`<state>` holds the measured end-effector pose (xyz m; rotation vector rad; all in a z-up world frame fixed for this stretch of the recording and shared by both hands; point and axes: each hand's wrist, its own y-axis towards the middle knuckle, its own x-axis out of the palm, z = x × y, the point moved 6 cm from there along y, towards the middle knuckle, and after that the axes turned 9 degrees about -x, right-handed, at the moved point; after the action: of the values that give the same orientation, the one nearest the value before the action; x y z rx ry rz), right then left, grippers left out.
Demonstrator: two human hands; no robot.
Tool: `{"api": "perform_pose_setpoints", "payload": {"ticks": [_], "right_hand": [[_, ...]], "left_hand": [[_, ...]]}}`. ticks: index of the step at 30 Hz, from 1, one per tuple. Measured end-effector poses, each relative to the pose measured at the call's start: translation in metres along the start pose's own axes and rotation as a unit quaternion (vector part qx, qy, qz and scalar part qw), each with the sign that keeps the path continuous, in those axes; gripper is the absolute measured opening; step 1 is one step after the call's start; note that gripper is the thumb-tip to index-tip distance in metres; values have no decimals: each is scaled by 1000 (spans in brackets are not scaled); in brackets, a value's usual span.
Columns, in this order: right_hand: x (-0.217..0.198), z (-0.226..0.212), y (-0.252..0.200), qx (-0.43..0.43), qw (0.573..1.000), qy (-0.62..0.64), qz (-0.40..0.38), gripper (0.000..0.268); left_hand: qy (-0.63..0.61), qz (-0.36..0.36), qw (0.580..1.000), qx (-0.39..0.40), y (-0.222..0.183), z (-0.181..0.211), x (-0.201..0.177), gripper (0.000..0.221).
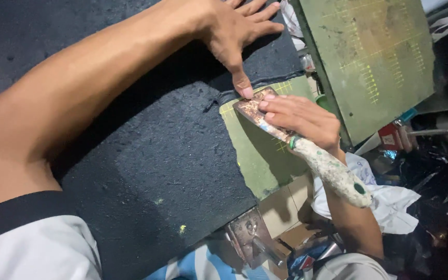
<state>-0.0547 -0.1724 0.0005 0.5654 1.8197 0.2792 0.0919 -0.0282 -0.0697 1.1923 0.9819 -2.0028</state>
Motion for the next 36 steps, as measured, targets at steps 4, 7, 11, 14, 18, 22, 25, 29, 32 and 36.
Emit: {"api": "perform_pose_setpoints", "payload": {"ticks": [4,7,11,14,18,22,25,29,32,36], "right_hand": [[4,-4,9,-15,999,-31,1,30],[7,-5,15,-7,999,-32,2,27],[10,-4,16,-11,999,-25,19,67],[12,-3,11,1,999,-7,33,57],[8,14,-2,26,984,158,81,49],[13,41,-32,11,941,226,253,16],[4,33,-28,-2,924,233,304,17],[1,8,-18,-8,988,83,131,30],[3,-12,4,-9,998,47,37,37],[7,-20,21,-30,999,-9,23,23]], "left_hand": [[-26,-15,1000,10,2,-1,2,149],[-33,20,998,48,5,-1,1,145],[-38,28,998,52,8,-2,-1,143],[-26,27,998,45,6,-2,-3,140],[-53,27,995,80,13,-4,-3,141],[-4,-22,1000,2,-9,5,-18,121],[22,-119,989,-86,-39,12,-23,151],[56,-127,978,-153,-45,10,-17,164],[66,-111,975,-183,-41,1,-9,164],[94,-99,970,-199,-42,-1,-9,166]]}}
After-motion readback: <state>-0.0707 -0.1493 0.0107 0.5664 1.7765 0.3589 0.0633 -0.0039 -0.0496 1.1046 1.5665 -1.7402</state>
